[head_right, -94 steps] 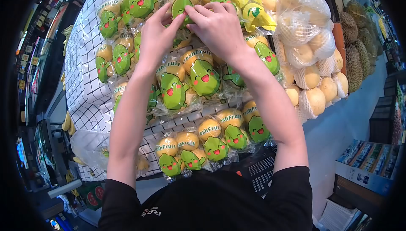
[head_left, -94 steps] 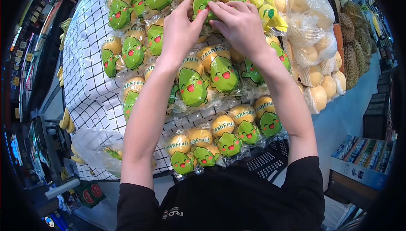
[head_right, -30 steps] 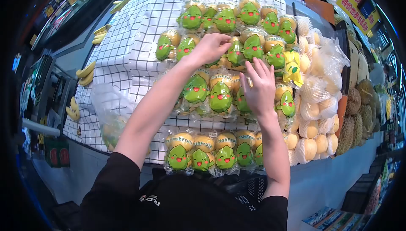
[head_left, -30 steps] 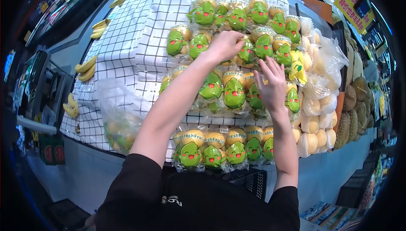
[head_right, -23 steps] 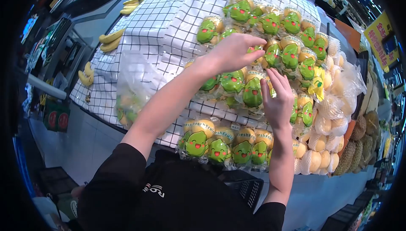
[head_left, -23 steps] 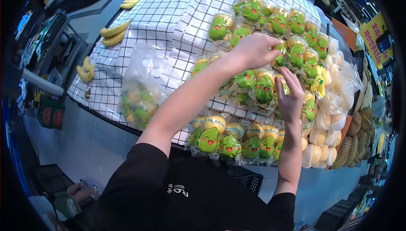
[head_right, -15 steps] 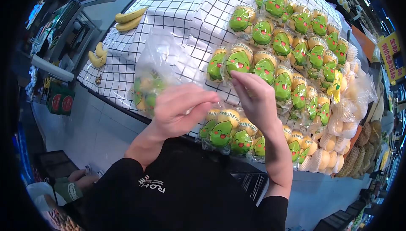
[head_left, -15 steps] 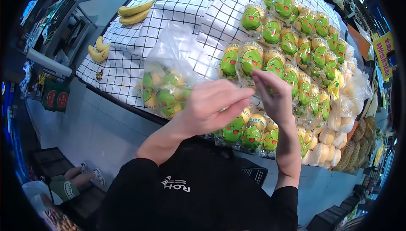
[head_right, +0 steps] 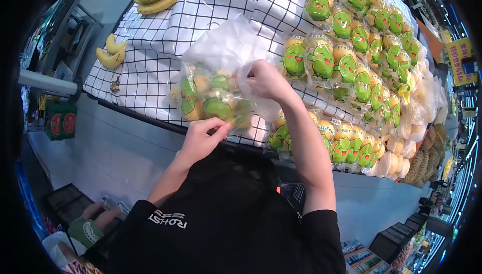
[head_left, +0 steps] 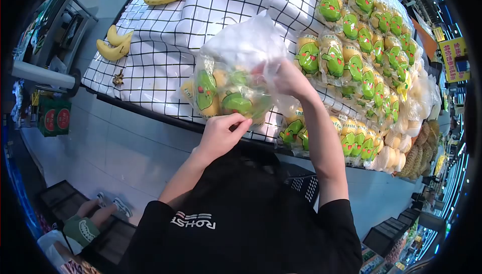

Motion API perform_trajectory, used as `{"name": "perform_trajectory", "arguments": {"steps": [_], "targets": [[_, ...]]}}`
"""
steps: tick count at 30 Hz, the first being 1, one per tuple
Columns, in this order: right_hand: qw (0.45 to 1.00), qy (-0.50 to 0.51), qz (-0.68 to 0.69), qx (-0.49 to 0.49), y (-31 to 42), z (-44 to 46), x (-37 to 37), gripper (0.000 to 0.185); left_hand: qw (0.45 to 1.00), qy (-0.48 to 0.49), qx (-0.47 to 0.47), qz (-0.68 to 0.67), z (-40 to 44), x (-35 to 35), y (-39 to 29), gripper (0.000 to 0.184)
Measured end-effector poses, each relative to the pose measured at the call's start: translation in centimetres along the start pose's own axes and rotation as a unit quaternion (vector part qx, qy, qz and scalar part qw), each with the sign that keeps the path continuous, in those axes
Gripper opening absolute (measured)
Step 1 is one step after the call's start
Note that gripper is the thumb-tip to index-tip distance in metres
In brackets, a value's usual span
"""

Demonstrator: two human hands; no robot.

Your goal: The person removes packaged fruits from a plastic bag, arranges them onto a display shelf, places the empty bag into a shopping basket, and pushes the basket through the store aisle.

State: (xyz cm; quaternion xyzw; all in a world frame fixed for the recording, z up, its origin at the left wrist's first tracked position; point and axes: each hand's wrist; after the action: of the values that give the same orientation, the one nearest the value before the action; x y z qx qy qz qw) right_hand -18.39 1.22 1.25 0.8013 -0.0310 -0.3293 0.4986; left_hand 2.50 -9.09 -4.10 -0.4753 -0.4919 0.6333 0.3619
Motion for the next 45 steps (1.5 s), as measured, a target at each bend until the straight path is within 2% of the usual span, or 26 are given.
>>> {"name": "perform_trajectory", "arguments": {"steps": [6, 9, 11, 12, 13, 15, 16, 20, 23, 25, 27, 29, 31, 33, 34, 35, 38, 41, 45], "targets": [[0.994, 0.070, -0.087, -0.021, 0.9, -0.6, 0.7, 0.034, 0.998, 0.033, 0.052, -0.028, 0.4, -0.9, 1.2, 0.013], [0.990, 0.124, -0.061, 0.029, 1.2, -0.8, 0.9, 0.043, 0.996, 0.049, 0.067, -0.029, 0.5, -1.5, 1.5, 0.012], [0.981, 0.184, -0.005, -0.056, 1.5, -1.1, 1.2, 0.042, 0.995, 0.054, 0.078, -0.021, 0.6, -1.4, 1.5, 0.011], [0.982, 0.165, -0.086, -0.040, 1.7, -1.3, 1.4, 0.052, 0.994, 0.034, 0.101, -0.023, 0.6, -1.2, 1.5, 0.011], [0.982, 0.165, -0.087, -0.039, 2.0, -1.6, 1.7, 0.052, 0.992, 0.015, 0.125, -0.025, 0.6, -1.2, 1.6, 0.010], [0.976, 0.127, -0.171, -0.042, 3.3, -2.2, 2.7, 0.061, 0.988, 0.029, 0.152, -0.003, 0.6, -1.4, 2.0, 0.010], [0.979, 0.121, -0.162, 0.005, 3.7, -2.2, 3.1, 0.070, 0.983, 0.043, 0.180, 0.020, 0.6, -1.5, 2.1, 0.010], [0.982, 0.089, -0.167, 0.022, 4.0, -2.6, 4.0, 0.070, 0.976, 0.056, 0.208, 0.026, 0.6, -1.6, 2.4, 0.010], [0.991, 0.060, -0.115, 0.016, 3.4, -2.8, 4.0, 0.068, 0.972, 0.050, 0.230, 0.009, 0.5, -1.9, 2.7, 0.010], [0.993, 0.012, -0.117, 0.033, 3.9, -3.6, 3.3, 0.066, 0.973, 0.023, 0.232, 0.007, 0.3, -2.1, 2.8, 0.011], [0.997, 0.017, -0.063, 0.052, 4.1, -4.3, 2.6, 0.063, 0.973, 0.010, 0.229, -0.005, 0.2, -2.0, 2.6, 0.011], [0.991, 0.021, 0.119, 0.065, 3.6, -4.7, 2.5, 0.059, 0.974, -0.001, 0.227, -0.017, 0.1, -1.8, 2.6, 0.012], [0.990, 0.002, 0.132, 0.039, 2.1, -4.6, 2.6, 0.054, 0.973, -0.022, 0.228, -0.028, 0.2, -1.6, 2.8, 0.011], [0.991, -0.060, 0.116, 0.034, 1.6, -5.0, 2.5, 0.049, 0.974, -0.026, 0.226, -0.022, 0.2, -1.4, 2.8, 0.011], [0.989, -0.065, 0.095, 0.092, 1.5, -4.9, 2.0, 0.040, 0.974, -0.031, 0.223, -0.015, 0.2, -1.3, 2.7, 0.011], [0.989, -0.068, 0.095, 0.090, 1.0, -4.8, 1.5, 0.040, 0.974, -0.030, 0.226, -0.014, 0.2, -1.2, 2.6, 0.011], [0.917, -0.184, 0.348, 0.067, 0.7, -5.3, 0.2, 0.042, 0.978, -0.040, 0.203, -0.015, 0.2, -0.9, 2.4, 0.012], [0.878, -0.247, 0.410, -0.006, 1.7, -6.6, -1.8, 0.042, 0.976, -0.039, 0.213, -0.003, 0.3, -0.8, 2.2, 0.008], [0.829, -0.294, 0.475, -0.026, 1.3, -8.5, -3.0, 0.041, 0.982, -0.019, 0.188, 0.017, 0.2, -0.8, 1.5, 0.010]]}}
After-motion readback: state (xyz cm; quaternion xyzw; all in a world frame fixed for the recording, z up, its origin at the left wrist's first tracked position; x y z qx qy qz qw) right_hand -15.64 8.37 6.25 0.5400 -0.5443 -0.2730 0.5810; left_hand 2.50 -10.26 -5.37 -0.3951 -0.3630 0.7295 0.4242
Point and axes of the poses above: each hand's wrist, its own z-axis towards the middle knuckle, its own x-axis out of the palm, y = z × x, and after that the axes turned 4 degrees about x, right-handed
